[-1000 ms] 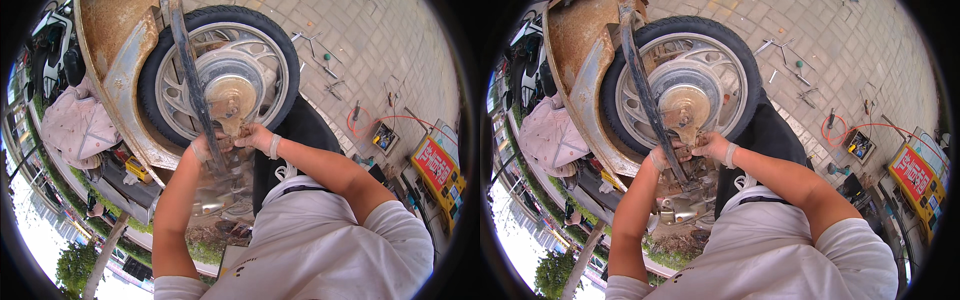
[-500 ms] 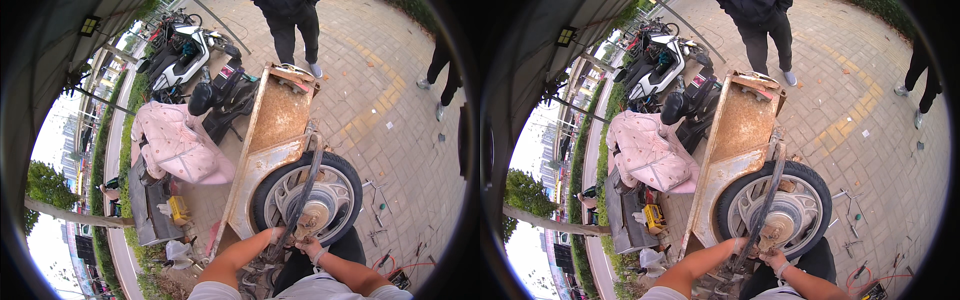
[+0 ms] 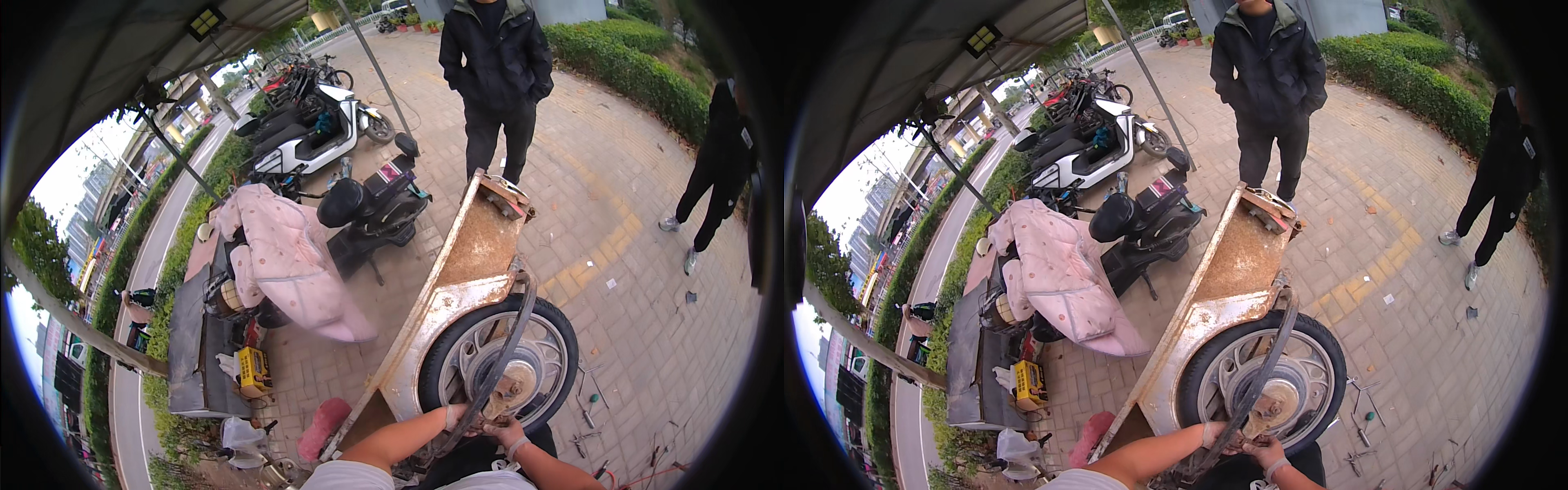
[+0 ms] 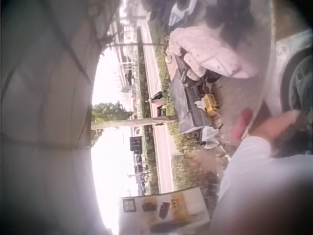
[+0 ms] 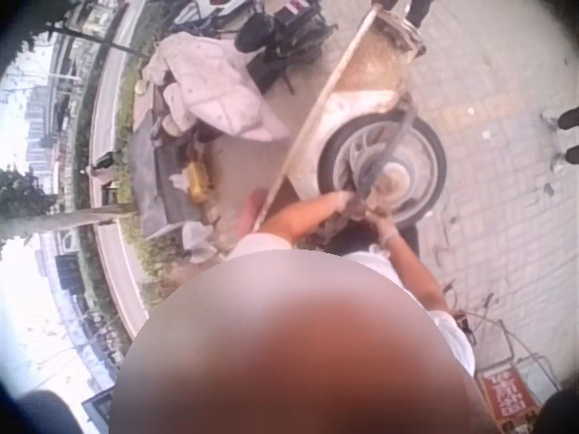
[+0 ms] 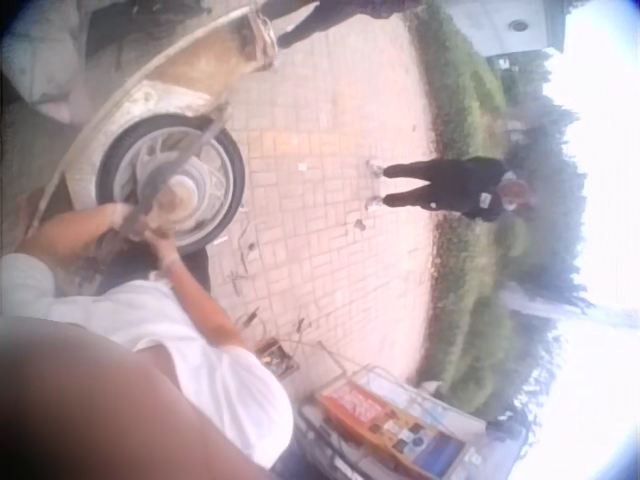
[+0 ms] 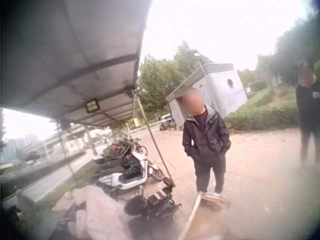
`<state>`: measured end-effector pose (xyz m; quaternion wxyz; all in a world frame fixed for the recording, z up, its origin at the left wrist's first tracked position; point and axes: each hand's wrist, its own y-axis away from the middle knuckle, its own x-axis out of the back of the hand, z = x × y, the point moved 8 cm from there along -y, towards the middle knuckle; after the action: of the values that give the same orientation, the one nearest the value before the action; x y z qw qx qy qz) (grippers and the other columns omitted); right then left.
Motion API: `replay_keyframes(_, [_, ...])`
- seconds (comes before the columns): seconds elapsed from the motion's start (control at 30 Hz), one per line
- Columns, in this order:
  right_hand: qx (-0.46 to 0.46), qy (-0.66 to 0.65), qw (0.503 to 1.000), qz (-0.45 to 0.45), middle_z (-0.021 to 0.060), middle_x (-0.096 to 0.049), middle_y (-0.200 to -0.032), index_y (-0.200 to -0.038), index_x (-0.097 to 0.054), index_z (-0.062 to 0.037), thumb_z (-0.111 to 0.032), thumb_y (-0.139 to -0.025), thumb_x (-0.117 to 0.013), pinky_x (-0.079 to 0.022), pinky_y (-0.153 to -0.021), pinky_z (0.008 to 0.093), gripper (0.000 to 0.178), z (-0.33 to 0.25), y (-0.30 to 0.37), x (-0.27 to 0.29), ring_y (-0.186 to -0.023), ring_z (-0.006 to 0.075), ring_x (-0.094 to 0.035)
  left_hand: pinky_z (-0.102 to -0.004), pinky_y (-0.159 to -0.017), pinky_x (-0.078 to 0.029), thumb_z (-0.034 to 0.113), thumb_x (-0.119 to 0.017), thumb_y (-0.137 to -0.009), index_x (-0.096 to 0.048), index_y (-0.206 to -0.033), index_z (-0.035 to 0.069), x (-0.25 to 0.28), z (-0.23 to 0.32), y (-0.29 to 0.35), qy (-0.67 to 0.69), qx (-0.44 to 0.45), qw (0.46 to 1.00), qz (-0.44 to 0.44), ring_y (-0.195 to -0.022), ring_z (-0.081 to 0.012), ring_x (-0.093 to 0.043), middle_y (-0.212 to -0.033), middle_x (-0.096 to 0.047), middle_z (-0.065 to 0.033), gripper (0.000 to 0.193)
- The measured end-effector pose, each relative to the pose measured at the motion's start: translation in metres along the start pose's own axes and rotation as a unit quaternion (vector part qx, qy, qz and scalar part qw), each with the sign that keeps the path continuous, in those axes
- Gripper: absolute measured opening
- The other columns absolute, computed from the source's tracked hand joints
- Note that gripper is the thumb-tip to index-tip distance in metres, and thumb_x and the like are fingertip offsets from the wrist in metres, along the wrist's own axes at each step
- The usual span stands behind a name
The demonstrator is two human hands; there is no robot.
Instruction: The person works on a rusty mechanical assembly attached to a wheel, using a wrench and a screwdriver to loosen and tighten bolts. The person manipulates the wheel and surrounding components while standing in a cluttered outdoor workspace.
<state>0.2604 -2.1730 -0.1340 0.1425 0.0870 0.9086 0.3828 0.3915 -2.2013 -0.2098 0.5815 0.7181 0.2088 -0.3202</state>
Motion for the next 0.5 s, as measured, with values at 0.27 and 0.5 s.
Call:
replay_keyframes(0.27, [0.194, 0.413, 0.882, 0.116, 0.0164, -0.062, -0.067, -0.074, -0.059, -0.0008, -0.028, -0.069, -0.075, -0.051, -0.064, 0.0403, 0.032, -0.037, 0.023, -0.006, -0.067, 0.0326, -0.064, -0.0374, -0.082, -0.055, 0.022, -0.056, -0.092, -0.064, -0.102, 0.001, 0.004, 0.006, -0.013, -0.059, -0.057, 0.996, -0.03, -0.089, -0.0226, -0.066, -0.095, -0.068, -0.0114, 0.025])
replay_keyframes(0.5, [0.313, 0.598, 0.729, 0.112, 0.0144, -0.065, -0.069, -0.074, -0.062, -0.0066, -0.031, -0.074, -0.066, -0.049, -0.06, 0.0464, 0.024, -0.049, 0.026, -0.031, -0.065, 0.0331, -0.065, -0.0403, -0.086, -0.054, 0.019, -0.055, -0.091, -0.064, -0.102, 0.001, -0.001, 0.008, -0.009, 0.004, -0.036, 0.999, -0.029, -0.092, -0.0251, -0.066, -0.096, -0.068, -0.0128, 0.023])
